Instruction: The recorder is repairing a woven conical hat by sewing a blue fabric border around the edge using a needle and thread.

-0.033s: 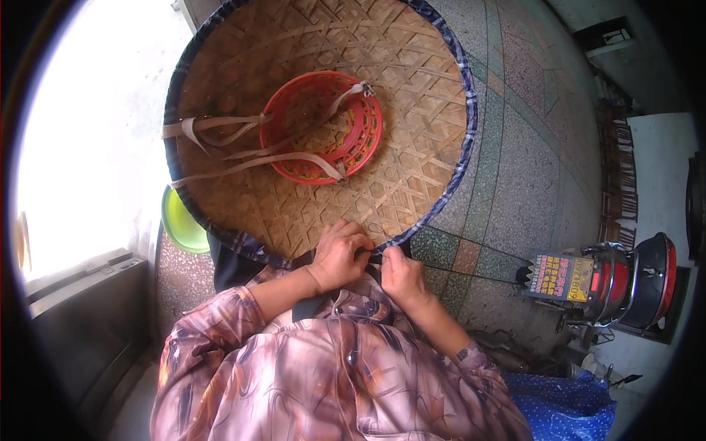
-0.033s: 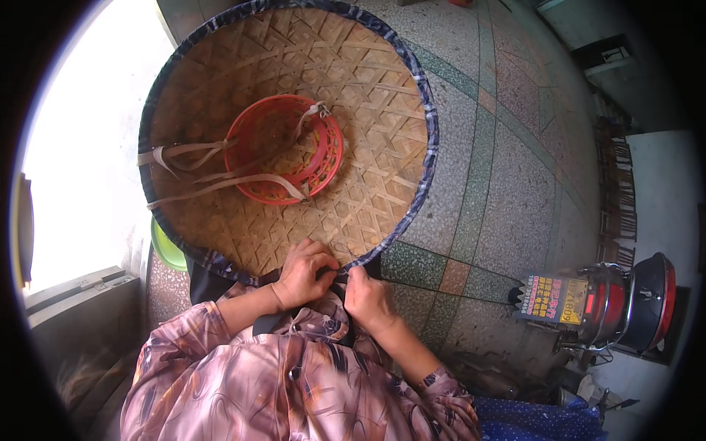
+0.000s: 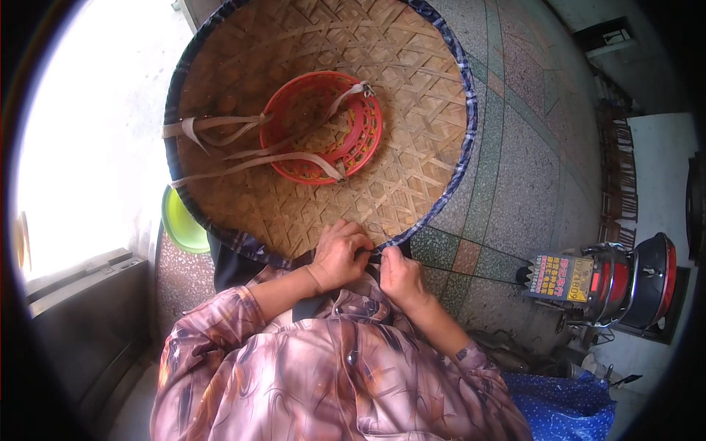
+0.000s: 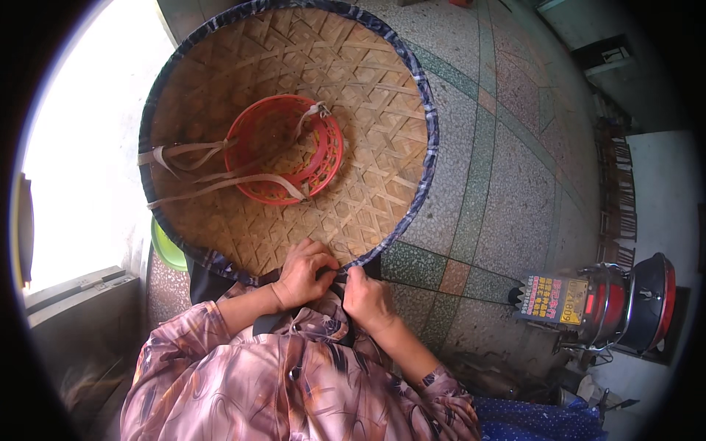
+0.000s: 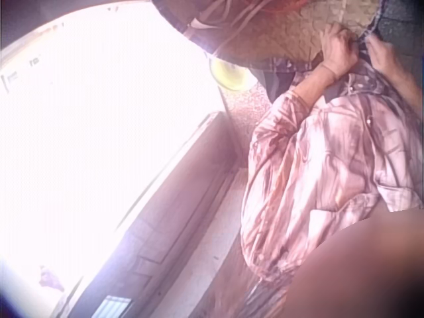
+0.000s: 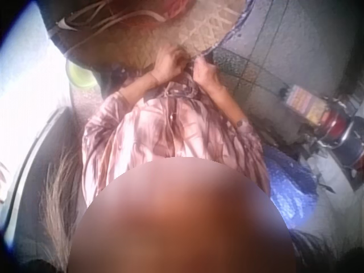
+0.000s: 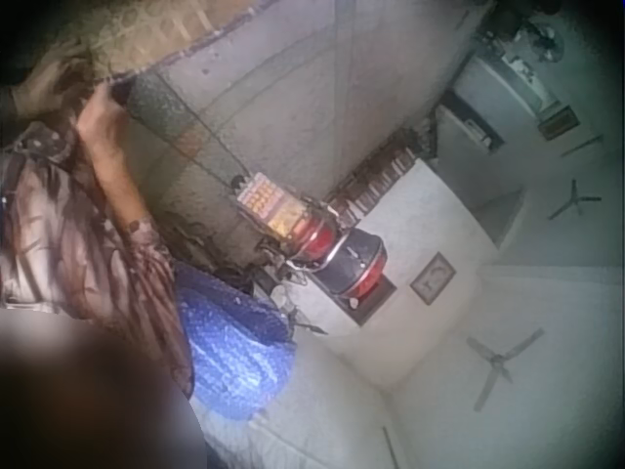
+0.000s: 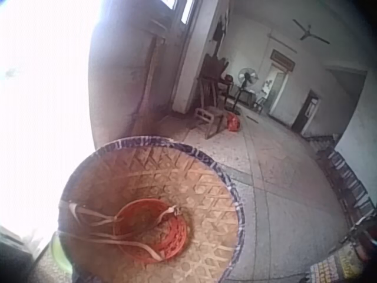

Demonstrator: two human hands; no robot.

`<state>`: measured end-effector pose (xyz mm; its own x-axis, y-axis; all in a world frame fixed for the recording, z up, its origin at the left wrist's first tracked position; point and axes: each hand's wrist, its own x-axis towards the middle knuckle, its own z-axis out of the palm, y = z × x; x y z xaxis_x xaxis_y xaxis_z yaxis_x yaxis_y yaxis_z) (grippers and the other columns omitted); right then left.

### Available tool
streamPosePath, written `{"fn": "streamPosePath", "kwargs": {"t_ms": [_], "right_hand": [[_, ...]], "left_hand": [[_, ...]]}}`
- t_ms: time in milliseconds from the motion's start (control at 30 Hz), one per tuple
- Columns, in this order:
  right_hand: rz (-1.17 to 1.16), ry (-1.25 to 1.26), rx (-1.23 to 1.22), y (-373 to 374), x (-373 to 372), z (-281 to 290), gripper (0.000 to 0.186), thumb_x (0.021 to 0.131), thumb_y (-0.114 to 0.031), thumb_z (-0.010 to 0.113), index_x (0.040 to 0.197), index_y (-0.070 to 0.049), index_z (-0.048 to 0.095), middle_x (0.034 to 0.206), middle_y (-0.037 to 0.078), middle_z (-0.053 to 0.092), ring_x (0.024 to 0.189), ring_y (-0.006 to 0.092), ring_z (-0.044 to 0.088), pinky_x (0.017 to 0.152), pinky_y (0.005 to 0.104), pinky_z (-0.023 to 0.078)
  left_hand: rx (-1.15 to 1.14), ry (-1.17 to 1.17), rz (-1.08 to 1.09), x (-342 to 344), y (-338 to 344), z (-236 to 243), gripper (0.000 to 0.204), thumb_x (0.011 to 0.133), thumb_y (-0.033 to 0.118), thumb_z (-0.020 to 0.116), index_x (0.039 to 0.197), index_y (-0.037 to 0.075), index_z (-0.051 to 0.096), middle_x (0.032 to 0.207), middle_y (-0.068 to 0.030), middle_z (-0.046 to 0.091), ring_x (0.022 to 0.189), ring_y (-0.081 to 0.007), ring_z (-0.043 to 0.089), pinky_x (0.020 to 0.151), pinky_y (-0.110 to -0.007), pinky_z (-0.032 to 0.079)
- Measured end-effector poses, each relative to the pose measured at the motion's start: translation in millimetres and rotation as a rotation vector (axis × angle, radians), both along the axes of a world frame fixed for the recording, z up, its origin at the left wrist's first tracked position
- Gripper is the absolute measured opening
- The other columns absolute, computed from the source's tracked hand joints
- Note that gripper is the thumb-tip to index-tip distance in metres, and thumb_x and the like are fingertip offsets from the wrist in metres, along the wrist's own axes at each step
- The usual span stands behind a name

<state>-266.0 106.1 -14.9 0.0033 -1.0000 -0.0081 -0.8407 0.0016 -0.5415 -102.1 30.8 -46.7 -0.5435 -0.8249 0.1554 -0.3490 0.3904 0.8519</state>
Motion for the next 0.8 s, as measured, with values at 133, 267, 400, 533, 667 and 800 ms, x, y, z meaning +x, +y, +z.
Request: {"fn": "streamPosePath", "kwargs": {"t_ms": [133,267,400,533,667,800], "right_hand": [[0.021,0.035,0.014,-4.1,5.5,3.1,0.007,0.088,-0.008,0.055,0.093,-0.005,0.052,0.067,0.021,0.061,0.061,0.0400,0.063,0.055,0.0491,0.049],[-0.093,0.021,0.141,-3.5,7.5,12.1,0.005,0.090,-0.008,0.054,0.091,-0.004,0.053,0.071,0.020,0.062,0.066,0.0402,0.064,0.059,0.0489,0.050],[-0.017,-0.025,0.079,-3.0,0.6,26.5,0.006,0.090,-0.010,0.055,0.090,-0.004,0.054,0.075,0.019,0.062,0.066,0.0396,0.063,0.059,0.0484,0.049],[0.010,0.152,0.043,-1.2,1.2,26.3,0.006,0.088,-0.011,0.058,0.088,-0.005,0.054,0.079,0.016,0.061,0.064,0.0382,0.062,0.058,0.0470,0.049],[-0.001,0.281,0.037,1.6,5.7,8.9,0.009,0.087,-0.011,0.059,0.085,-0.005,0.053,0.077,0.016,0.060,0.062,0.0371,0.061,0.056,0.0469,0.050],[0.063,0.285,0.000,-3.5,7.0,9.0,0.016,0.081,-0.014,0.062,0.088,-0.005,0.051,0.079,0.014,0.059,0.063,0.0327,0.064,0.055,0.0416,0.053]], "left_hand": [[-0.008,0.000,0.005,0.1,0.6,-0.6,0.011,0.067,0.011,0.071,0.078,0.013,0.069,0.088,-0.0015,0.062,0.095,-0.0246,0.055,0.076,-0.039,0.040],[-0.004,0.021,0.009,-0.7,0.7,-1.9,0.011,0.067,0.010,0.071,0.078,0.013,0.070,0.088,-0.0013,0.062,0.094,-0.0245,0.055,0.076,-0.038,0.041],[-0.006,0.028,0.010,0.8,1.2,-2.8,0.011,0.067,0.010,0.071,0.078,0.013,0.070,0.088,-0.0012,0.062,0.093,-0.0246,0.055,0.076,-0.038,0.041],[0.002,0.028,0.010,1.1,0.8,-1.2,0.010,0.067,0.010,0.070,0.077,0.013,0.070,0.087,-0.0008,0.062,0.093,-0.0243,0.055,0.076,-0.038,0.041],[-0.014,0.065,0.010,1.1,-0.7,-2.1,0.010,0.067,0.009,0.069,0.075,0.013,0.071,0.086,-0.0002,0.063,0.092,-0.0238,0.056,0.075,-0.038,0.042],[-0.040,0.066,0.007,2.2,-0.6,-5.2,0.011,0.065,0.008,0.069,0.075,0.013,0.071,0.086,0.0000,0.063,0.090,-0.0236,0.056,0.075,-0.038,0.044]]}}
